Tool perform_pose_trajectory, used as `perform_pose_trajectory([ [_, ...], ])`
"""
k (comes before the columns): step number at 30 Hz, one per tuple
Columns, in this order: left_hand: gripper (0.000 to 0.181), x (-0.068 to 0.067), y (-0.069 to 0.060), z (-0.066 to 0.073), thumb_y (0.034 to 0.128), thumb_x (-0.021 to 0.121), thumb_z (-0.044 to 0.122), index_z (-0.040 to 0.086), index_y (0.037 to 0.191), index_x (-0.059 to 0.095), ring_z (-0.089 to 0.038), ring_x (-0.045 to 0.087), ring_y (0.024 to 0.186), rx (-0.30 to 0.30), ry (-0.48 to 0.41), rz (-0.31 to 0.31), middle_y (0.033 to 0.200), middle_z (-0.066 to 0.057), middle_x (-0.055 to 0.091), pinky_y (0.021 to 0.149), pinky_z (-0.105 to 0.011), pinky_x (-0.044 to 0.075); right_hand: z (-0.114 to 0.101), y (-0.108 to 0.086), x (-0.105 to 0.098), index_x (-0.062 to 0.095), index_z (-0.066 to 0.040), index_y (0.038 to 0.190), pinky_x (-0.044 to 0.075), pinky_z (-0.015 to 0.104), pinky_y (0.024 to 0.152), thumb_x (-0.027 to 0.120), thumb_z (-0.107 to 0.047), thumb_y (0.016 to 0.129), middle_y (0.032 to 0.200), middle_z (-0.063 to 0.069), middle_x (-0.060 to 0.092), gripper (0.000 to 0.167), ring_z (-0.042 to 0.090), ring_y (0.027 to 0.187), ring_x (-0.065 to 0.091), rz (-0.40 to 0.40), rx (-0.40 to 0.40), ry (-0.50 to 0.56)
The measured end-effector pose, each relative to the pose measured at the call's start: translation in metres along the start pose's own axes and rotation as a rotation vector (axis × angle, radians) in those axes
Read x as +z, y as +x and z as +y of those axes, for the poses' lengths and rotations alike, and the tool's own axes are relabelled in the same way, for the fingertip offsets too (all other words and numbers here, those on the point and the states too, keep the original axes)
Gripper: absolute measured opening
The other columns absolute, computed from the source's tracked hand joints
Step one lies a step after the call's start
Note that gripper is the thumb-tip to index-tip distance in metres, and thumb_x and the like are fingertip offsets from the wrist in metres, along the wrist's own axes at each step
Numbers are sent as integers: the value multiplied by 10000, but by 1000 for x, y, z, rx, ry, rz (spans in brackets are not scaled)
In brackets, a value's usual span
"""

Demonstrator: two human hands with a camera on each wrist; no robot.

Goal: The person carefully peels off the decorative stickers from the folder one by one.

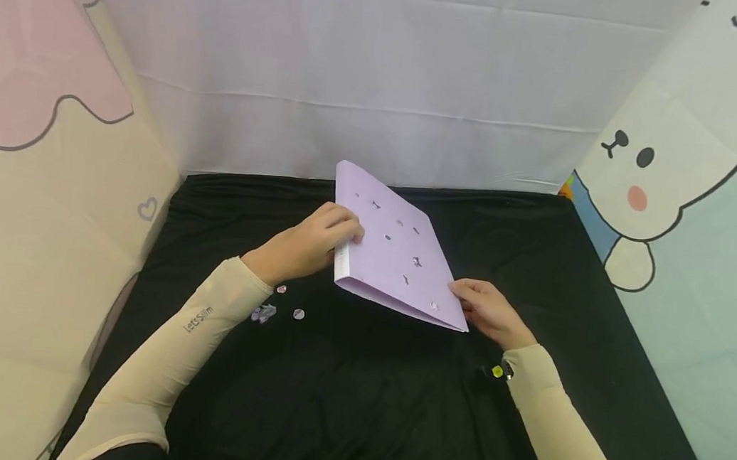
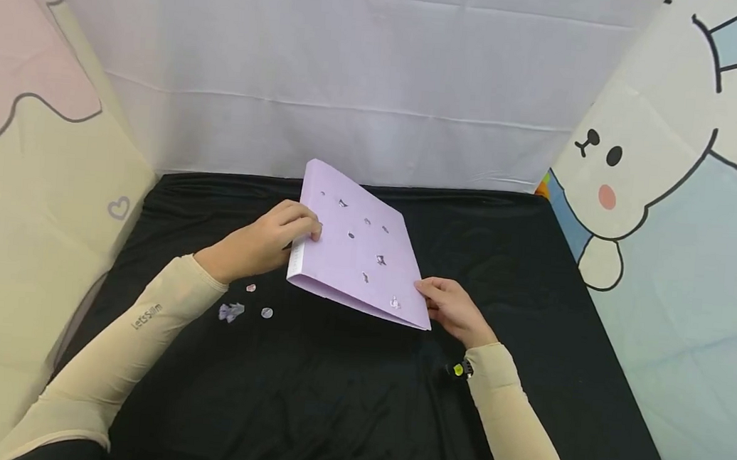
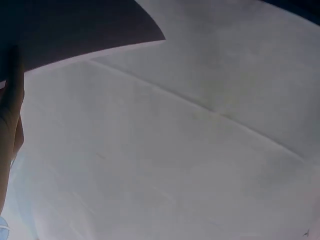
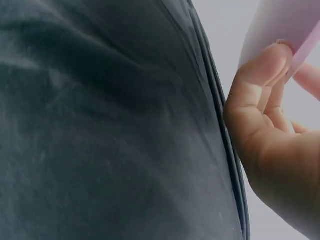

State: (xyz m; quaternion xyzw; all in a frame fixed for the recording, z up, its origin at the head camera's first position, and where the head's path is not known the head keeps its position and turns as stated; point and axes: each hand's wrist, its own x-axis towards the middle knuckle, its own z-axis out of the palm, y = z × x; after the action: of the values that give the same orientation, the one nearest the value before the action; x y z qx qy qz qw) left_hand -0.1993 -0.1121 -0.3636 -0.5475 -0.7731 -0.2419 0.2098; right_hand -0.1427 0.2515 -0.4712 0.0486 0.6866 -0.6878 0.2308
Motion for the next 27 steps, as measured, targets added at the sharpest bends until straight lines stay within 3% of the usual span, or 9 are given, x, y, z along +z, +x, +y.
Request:
perform_pose_trajectory([
  [5, 378, 21, -27, 0, 749, 721, -207, 21, 1011, 573, -336, 547, 1045, -65, -6, 6, 1077, -149, 579, 909, -422, 487, -4, -6, -5, 646, -15, 1024, 525, 283, 676, 623, -238, 1006, 896, 42, 655, 225, 148, 783, 611, 46, -20, -35],
  [10, 325, 44, -55, 5, 787, 697, -193, 14, 1004, 571, -335, 562, 1016, -115, -13, -5, 1054, -157, 570, 905, -435, 492, -2, -10, -4, 639, 6, 1017, 530, 280, 661, 619, -218, 1007, 883, 44, 647, 226, 144, 766, 610, 39, -11, -41],
  [14, 267, 55, -71, 12, 845, 632, -172, 20, 1024, 584, -324, 554, 1010, -131, -8, -59, 1055, -154, 557, 912, -432, 484, 3, -12, -4, 634, 40, 1017, 554, 311, 687, 614, -203, 1010, 914, 73, 658, 244, 169, 794, 628, 33, -13, -72],
  [20, 261, 60, -78, 22, 902, 607, -107, 42, 1116, 620, -297, 543, 1086, -164, 58, -191, 1130, -142, 569, 967, -401, 471, 8, -13, -7, 616, 96, 1058, 568, 356, 717, 602, -214, 1014, 936, 118, 657, 314, 210, 815, 644, 28, -21, -166],
  [23, 296, 62, -80, 26, 907, 624, -72, 65, 1170, 632, -287, 557, 1101, -201, 98, -261, 1155, -130, 588, 949, -390, 494, 8, -14, -8, 633, 100, 1076, 572, 364, 699, 599, -236, 1014, 927, 132, 656, 344, 225, 785, 639, 61, -12, -298],
  [27, 354, 60, -79, 30, 883, 633, -57, 73, 1212, 639, -290, 571, 1091, -254, 136, -337, 1180, -133, 598, 908, -384, 521, 6, -17, -8, 682, 61, 1050, 582, 361, 648, 596, -269, 1011, 894, 138, 657, 343, 237, 721, 639, 167, 23, -534],
])
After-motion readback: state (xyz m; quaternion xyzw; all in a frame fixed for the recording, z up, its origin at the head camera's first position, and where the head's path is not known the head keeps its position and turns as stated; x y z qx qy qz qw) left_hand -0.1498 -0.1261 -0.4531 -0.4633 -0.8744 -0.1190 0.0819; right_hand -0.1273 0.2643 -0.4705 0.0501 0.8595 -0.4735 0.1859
